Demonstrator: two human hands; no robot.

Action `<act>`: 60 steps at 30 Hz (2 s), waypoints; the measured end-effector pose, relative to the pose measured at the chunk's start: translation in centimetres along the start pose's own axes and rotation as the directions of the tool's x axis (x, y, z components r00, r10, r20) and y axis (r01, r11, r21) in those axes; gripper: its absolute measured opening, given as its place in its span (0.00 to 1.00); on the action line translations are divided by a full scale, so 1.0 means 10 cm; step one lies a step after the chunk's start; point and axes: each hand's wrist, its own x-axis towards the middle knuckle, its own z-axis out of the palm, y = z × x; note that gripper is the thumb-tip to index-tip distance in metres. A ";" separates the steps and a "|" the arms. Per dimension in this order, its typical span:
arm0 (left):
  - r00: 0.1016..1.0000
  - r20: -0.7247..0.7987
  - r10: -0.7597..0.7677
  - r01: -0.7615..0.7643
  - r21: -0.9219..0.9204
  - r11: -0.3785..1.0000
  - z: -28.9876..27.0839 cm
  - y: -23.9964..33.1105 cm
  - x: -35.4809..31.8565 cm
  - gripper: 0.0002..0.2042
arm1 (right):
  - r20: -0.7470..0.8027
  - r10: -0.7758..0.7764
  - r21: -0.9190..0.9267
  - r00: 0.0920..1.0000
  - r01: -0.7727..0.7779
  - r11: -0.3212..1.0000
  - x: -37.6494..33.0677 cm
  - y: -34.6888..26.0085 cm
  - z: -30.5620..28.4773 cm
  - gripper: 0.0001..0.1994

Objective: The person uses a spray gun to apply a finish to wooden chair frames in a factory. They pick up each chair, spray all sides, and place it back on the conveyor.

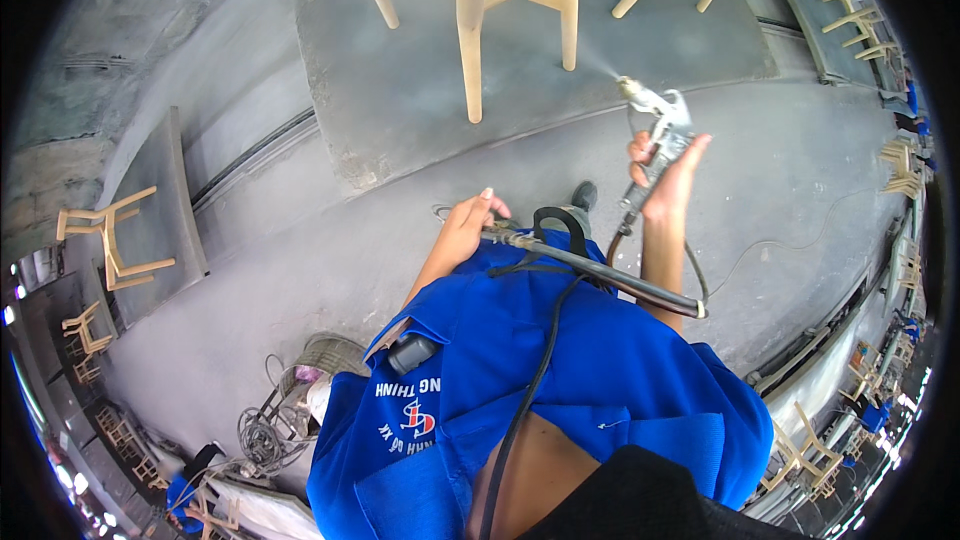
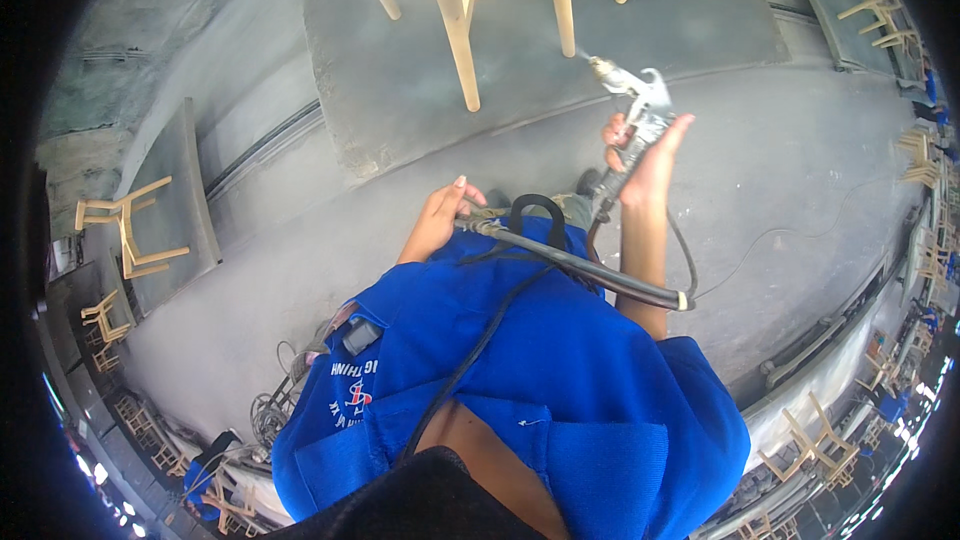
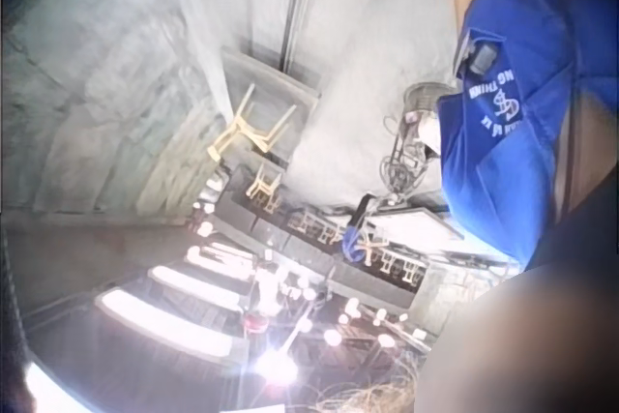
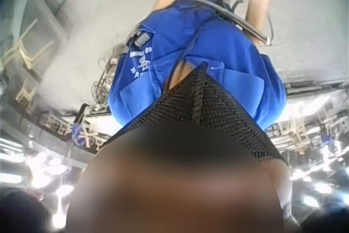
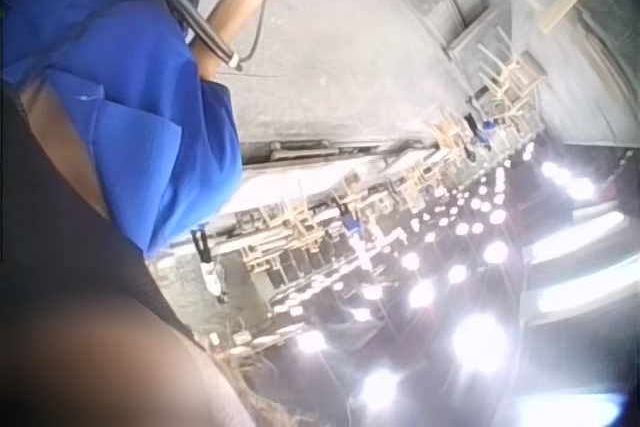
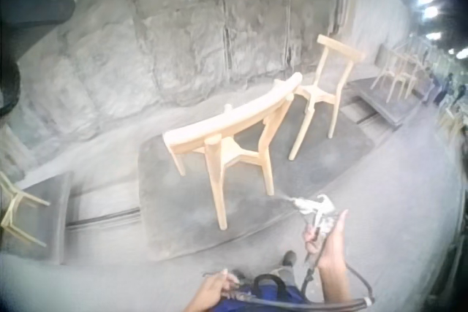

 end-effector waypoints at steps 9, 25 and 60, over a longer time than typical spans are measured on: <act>0.986 0.135 0.096 -0.097 -0.004 0.995 0.13 0.24 0.04 0.28 | 0.528 -0.144 -0.445 0.837 0.416 0.793 -0.66 -0.99 1.25 0.51; 0.981 0.184 0.057 -0.061 0.015 0.998 -0.04 -0.02 0.15 0.20 | 0.140 -0.775 -0.785 0.617 0.546 0.293 -0.26 -2.24 1.08 0.33; 0.171 -0.169 0.971 -0.848 0.476 0.232 0.30 2.12 0.91 0.36 | -0.005 0.004 -0.628 1.000 -0.006 0.778 0.16 -0.62 -1.11 0.30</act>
